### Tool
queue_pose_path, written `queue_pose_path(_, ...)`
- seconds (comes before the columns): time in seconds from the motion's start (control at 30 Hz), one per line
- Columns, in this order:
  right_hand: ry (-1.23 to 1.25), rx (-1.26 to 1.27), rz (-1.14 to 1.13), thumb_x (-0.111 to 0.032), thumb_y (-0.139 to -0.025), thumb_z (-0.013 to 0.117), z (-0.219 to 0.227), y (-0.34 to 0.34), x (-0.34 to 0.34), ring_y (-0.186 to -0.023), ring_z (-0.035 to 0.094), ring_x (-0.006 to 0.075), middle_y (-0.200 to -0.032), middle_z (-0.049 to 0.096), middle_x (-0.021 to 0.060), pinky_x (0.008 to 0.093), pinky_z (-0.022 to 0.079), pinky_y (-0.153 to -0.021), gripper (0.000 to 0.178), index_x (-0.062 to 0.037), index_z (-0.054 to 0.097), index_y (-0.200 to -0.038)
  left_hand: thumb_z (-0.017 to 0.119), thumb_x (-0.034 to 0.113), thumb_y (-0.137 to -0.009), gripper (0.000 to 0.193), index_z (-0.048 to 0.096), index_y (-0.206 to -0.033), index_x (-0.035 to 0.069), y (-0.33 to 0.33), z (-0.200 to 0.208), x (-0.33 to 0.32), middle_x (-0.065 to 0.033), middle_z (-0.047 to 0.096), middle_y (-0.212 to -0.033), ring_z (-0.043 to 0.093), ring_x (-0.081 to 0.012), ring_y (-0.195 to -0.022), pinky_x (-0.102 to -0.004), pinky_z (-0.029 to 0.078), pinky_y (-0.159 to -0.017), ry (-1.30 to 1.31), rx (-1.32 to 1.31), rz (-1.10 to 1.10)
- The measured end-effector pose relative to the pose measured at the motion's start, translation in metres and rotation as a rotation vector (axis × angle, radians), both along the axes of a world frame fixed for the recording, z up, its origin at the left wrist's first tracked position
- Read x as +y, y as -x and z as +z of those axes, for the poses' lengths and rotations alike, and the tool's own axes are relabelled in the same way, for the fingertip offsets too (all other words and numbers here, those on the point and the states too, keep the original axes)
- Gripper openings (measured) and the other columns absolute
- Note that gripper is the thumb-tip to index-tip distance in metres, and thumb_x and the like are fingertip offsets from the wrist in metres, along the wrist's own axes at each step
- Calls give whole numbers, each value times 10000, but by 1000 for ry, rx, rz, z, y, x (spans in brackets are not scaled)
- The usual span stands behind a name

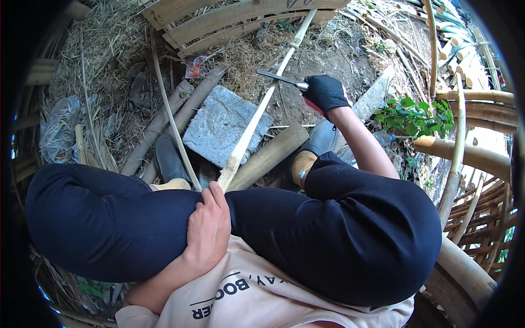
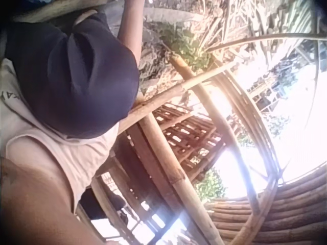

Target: The person shaves a piece of bamboo using a blade while holding the wood steady by hand against their leg.

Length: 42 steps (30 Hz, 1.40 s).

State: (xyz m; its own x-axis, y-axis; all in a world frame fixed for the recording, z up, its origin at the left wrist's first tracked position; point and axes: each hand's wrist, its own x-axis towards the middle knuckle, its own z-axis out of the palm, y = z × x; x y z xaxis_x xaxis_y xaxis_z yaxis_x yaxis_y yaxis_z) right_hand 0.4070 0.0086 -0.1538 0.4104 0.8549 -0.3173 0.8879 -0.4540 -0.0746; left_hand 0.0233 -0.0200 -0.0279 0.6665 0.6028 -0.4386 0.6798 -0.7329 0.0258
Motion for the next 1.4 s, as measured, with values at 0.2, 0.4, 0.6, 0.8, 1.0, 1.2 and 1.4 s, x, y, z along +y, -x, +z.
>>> queue_pose_path(0.2,-80,-98,0,-301,-845,670,-18,-19,8,-889,754,345,-911,767,137,464,598,-782,220,-189,787,-993,528,-20,-959,253,456,-1197,-64,-1,1,3,-199,609,-959,733,-311,-770,-356,612,-635,45,3,18)
queue_pose_path(0.4,-124,-124,19,-304,-849,668,-13,-17,8,-866,752,345,-893,761,144,475,586,-762,201,-180,772,-968,519,-18,-967,238,458,-1193,-62,-1,4,1,-199,610,-959,734,-312,-769,-359,613,-634,47,-5,48)
queue_pose_path(0.6,-163,-45,27,-276,-862,644,-2,9,-9,-841,729,383,-863,739,168,493,580,-743,184,-179,744,-982,513,-4,-981,226,461,-1193,-61,-1,5,-1,-193,613,-958,734,-309,-753,-360,613,-620,32,2,47)
queue_pose_path(0.8,-143,-62,-41,-299,-861,643,-25,-12,6,-856,736,377,-900,754,160,486,586,-765,204,-168,766,-957,500,-5,-988,223,462,-1198,-71,-1,-1,0,-196,615,-941,736,-311,-749,-365,614,-615,14,13,34)
queue_pose_path(1.0,-152,-74,122,-287,-862,646,13,18,5,-844,738,369,-869,750,146,485,585,-748,194,-177,759,-974,514,-6,-981,230,461,-1195,-74,1,2,-1,-201,621,-930,739,-309,-740,-354,617,-612,8,2,66)
queue_pose_path(1.2,-131,-132,1,-273,-858,658,-21,-17,10,-829,746,356,-863,754,137,482,585,-727,172,-182,767,-956,522,-5,-978,210,466,-1173,-62,0,1,2,-199,622,-936,740,-308,-738,-351,615,-605,-5,-2,25)
queue_pose_path(1.4,-234,-107,207,-237,-854,657,13,13,14,-821,739,361,-842,746,135,501,574,-721,140,-173,748,-938,526,-5,-980,186,469,-1150,-53,1,5,1,-191,624,-931,742,-299,-730,-344,614,-601,6,7,62)
